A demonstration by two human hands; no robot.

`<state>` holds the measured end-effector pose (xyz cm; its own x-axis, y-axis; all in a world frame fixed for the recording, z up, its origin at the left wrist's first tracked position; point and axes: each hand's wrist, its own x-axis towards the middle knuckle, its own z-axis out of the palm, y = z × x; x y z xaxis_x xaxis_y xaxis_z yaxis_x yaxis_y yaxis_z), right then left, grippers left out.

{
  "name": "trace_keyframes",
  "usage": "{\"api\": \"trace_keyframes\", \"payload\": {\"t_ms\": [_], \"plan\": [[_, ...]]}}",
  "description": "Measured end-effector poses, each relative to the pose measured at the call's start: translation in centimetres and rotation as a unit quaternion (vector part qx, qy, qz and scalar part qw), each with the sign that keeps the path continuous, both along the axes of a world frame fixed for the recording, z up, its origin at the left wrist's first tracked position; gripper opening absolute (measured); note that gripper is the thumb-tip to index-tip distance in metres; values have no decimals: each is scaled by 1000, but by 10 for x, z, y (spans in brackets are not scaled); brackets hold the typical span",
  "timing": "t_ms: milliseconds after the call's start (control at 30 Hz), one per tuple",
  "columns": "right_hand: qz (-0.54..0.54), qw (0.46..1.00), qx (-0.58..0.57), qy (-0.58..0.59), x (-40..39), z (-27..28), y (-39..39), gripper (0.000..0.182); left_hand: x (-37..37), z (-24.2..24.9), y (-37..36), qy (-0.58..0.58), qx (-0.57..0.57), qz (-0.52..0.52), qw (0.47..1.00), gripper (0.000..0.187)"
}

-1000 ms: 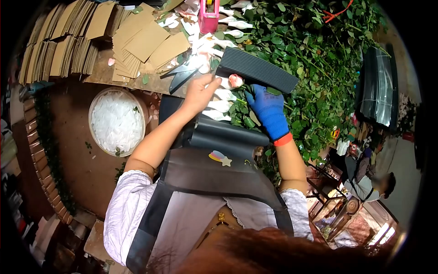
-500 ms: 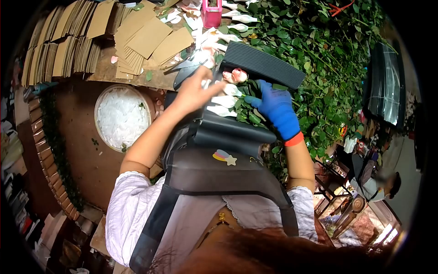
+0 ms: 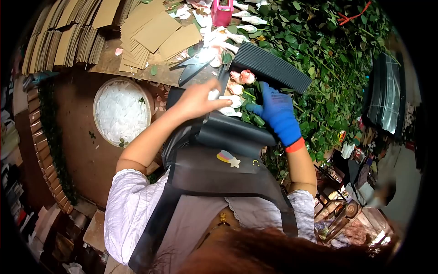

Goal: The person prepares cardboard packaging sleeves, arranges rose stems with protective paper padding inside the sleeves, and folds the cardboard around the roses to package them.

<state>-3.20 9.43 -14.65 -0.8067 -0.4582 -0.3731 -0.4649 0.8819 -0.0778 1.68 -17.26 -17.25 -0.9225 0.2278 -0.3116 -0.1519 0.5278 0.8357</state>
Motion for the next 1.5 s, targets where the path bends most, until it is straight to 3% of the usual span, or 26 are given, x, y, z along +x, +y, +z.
{"api": "trace_keyframes", "payload": {"t_ms": [67,167,267,300,367,400,467,500,533,600,633,733,767,867,933,1033,1067,1133,1167,1200,1233,1267,1333,1400,1433,1500], "plan": [[-8,997,83,-5,2,-3,-11,90,0,-17,7,22,32,-41,998,36],[-10,997,79,-6,5,-2,-11,88,8,-29,6,5,110,-13,994,26],[1,999,39,33,7,-16,-5,87,16,-35,-11,19,259,288,922,29],[4,998,21,51,9,-19,0,86,14,-19,-30,-16,292,295,910,23],[-10,999,-26,34,8,0,6,83,12,-15,-43,52,282,276,917,14],[-12,998,-49,25,8,14,8,81,15,-28,-46,110,188,195,956,13],[-56,993,-102,28,9,49,2,58,24,-17,-44,-86,117,118,982,17],[-18,987,-156,31,13,51,2,50,21,-6,-34,-66,72,84,992,25],[19,977,-209,34,14,51,1,43,22,-15,-24,77,81,55,992,30],[84,979,-170,-77,18,44,-3,34,11,-17,-24,-32,54,-91,994,34],[112,986,-63,-105,19,41,-8,32,3,-17,-23,-62,35,-148,986,35],[114,980,40,-158,13,33,-18,30,-3,-10,-13,-79,95,-141,982,33],[120,980,26,-156,13,36,-21,30,0,-11,-8,-83,133,-119,981,32],[152,977,77,-127,16,23,-33,28,10,-21,1,-74,101,-78,989,32],[152,977,80,-128,16,20,-34,25,20,-26,3,-91,159,-5,983,30],[179,972,82,-131,11,14,-31,21,35,-32,-15,-109,246,112,957,26],[191,969,81,-131,10,12,-32,19,43,-29,-31,-137,280,228,922,24],[202,962,128,-131,9,18,-43,17,60,-18,-85,-110,225,314,916,24],[208,957,152,-130,8,19,-48,17,69,-18,-131,-167,132,227,950,25],[229,949,166,-137,9,16,-50,17,83,-18,-160,-132,-53,173,975,26],[249,941,180,-144,9,10,-52,17,101,-21,-180,-105,-357,94,923,29],[268,932,194,-150,10,6,-56,18,106,-23,-192,-202,-507,41,837,39],[285,918,224,-159,9,14,-68,18,103,-18,-182,-191,-613,-40,766,51],[297,908,246,-163,10,17,-76,18,81,-24,-152,-86,-420,-11,904,54],[303,905,253,-161,10,17,-78,18,67,-45,-127,70,-301,15,951,56],[305,908,243,-153,10,16,-76,18,25,-26,-60,111,-85,23,990,67]]}}
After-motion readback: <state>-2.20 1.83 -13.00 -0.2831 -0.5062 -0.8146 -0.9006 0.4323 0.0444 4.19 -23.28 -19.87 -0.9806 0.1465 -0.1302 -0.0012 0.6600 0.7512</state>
